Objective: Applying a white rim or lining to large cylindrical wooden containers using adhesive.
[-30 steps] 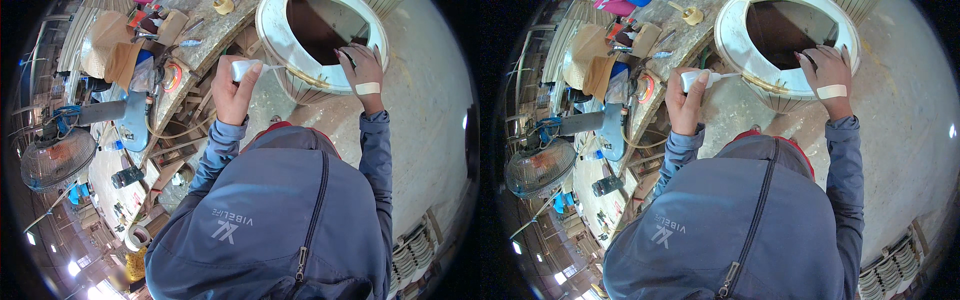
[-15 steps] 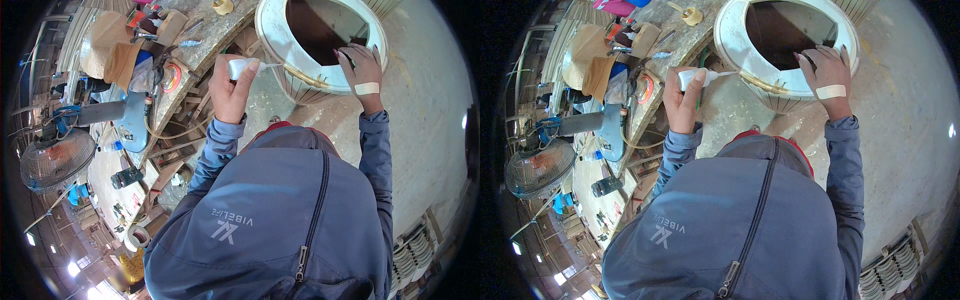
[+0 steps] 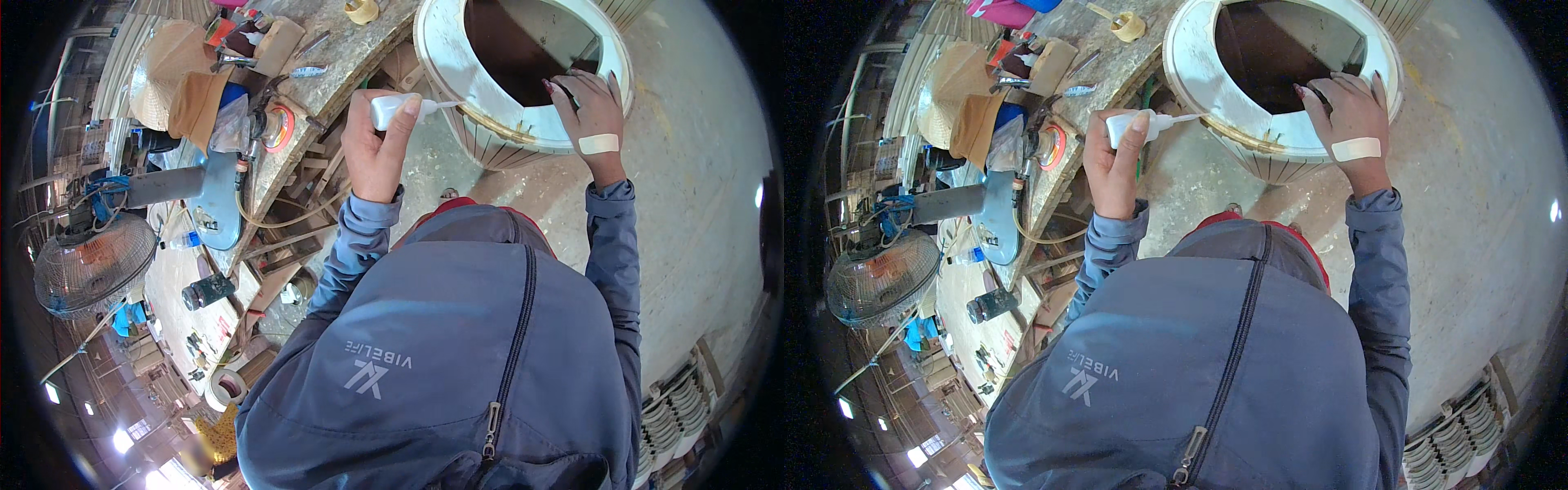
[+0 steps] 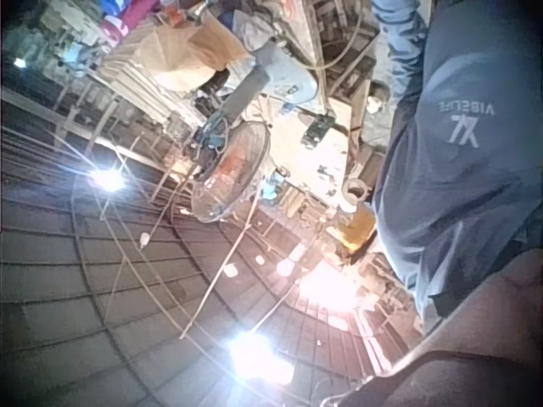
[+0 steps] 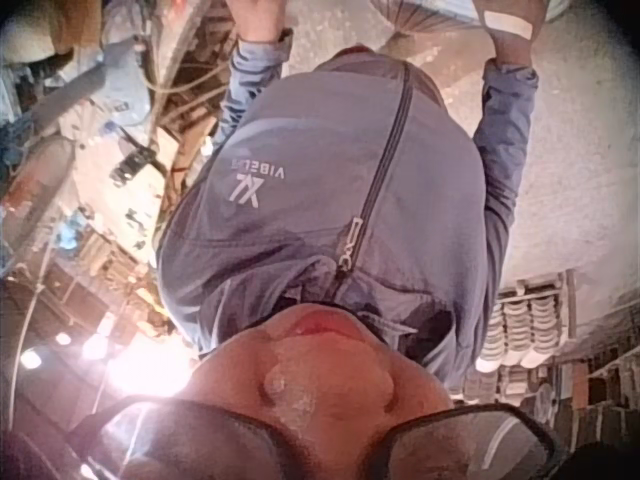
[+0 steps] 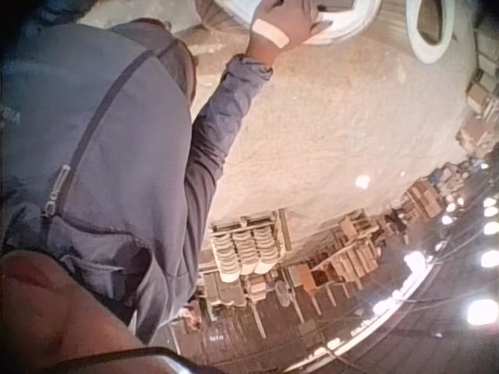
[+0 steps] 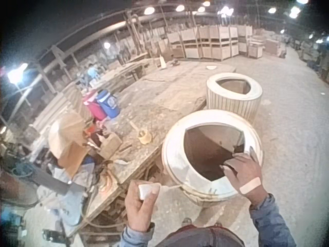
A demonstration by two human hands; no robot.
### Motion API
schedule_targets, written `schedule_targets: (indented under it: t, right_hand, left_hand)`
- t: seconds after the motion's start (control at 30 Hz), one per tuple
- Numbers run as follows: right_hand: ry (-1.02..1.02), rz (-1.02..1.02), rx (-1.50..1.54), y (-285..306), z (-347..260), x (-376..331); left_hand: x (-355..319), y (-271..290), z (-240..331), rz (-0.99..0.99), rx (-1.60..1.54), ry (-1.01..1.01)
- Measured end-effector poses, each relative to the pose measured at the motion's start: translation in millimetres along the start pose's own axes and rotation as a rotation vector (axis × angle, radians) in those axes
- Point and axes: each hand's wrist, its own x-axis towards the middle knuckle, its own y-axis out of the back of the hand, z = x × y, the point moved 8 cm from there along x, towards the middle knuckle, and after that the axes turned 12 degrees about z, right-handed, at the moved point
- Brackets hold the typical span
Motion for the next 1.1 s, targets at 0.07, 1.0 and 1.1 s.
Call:
schedule_targets:
  t: [0.07,1.0,1.1]
  right_hand:
    - [-0.002,0.0,0.001,0,0,0]
    - [-0.019,-0.026,-0.001,-4,4,-2]
    - [-0.023,-0.027,-0.006,-4,4,-2]
  left_hand:
    - [-3,-3,2,-0.03,-0.005,0.012]
    - [0,-5,-2,-0.019,0.049,0.019]
    - [1,-3,2,0.014,0.008,-0.02]
